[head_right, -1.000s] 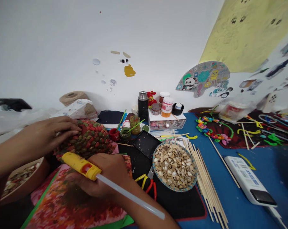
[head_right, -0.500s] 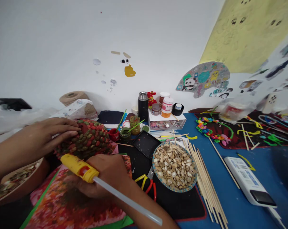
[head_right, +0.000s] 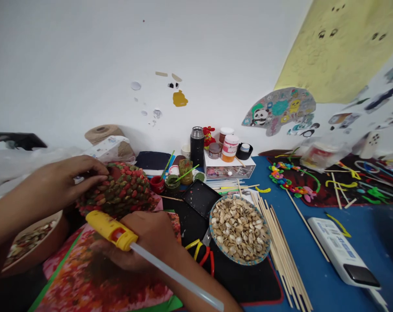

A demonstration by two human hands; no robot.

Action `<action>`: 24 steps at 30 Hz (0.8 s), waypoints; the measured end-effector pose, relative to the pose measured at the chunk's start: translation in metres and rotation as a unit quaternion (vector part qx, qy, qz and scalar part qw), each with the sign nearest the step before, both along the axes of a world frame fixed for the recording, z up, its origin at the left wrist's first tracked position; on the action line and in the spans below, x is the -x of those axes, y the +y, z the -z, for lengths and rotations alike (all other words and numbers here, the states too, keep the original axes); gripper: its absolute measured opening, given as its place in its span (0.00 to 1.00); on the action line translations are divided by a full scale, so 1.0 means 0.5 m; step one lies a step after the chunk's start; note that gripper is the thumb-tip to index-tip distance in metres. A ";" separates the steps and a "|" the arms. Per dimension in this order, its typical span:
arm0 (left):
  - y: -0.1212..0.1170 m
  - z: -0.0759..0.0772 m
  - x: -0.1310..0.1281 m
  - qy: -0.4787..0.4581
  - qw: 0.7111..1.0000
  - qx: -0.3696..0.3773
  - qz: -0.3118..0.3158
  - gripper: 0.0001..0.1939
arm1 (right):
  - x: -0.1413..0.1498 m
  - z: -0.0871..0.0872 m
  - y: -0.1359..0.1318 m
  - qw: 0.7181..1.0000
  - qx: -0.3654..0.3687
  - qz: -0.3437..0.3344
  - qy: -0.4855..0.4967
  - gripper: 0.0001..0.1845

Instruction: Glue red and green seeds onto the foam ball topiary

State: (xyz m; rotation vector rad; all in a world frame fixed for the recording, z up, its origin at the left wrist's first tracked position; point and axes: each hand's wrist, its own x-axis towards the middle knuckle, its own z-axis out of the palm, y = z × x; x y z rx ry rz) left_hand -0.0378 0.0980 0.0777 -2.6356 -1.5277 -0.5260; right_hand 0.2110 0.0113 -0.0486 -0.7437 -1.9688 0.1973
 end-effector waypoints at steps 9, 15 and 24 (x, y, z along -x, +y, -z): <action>-0.073 -0.034 0.011 -0.142 0.982 -0.017 -0.126 0.23 | -0.009 -0.013 -0.005 0.999 0.027 -0.016 0.025 0.38; -0.111 -0.036 0.046 -0.271 0.948 -0.005 -0.169 0.19 | -0.021 -0.028 -0.008 0.995 0.056 -0.029 0.082 0.38; -0.142 -0.019 0.127 -0.409 0.887 0.039 -0.212 0.18 | -0.030 -0.045 -0.013 0.988 0.082 -0.006 0.134 0.38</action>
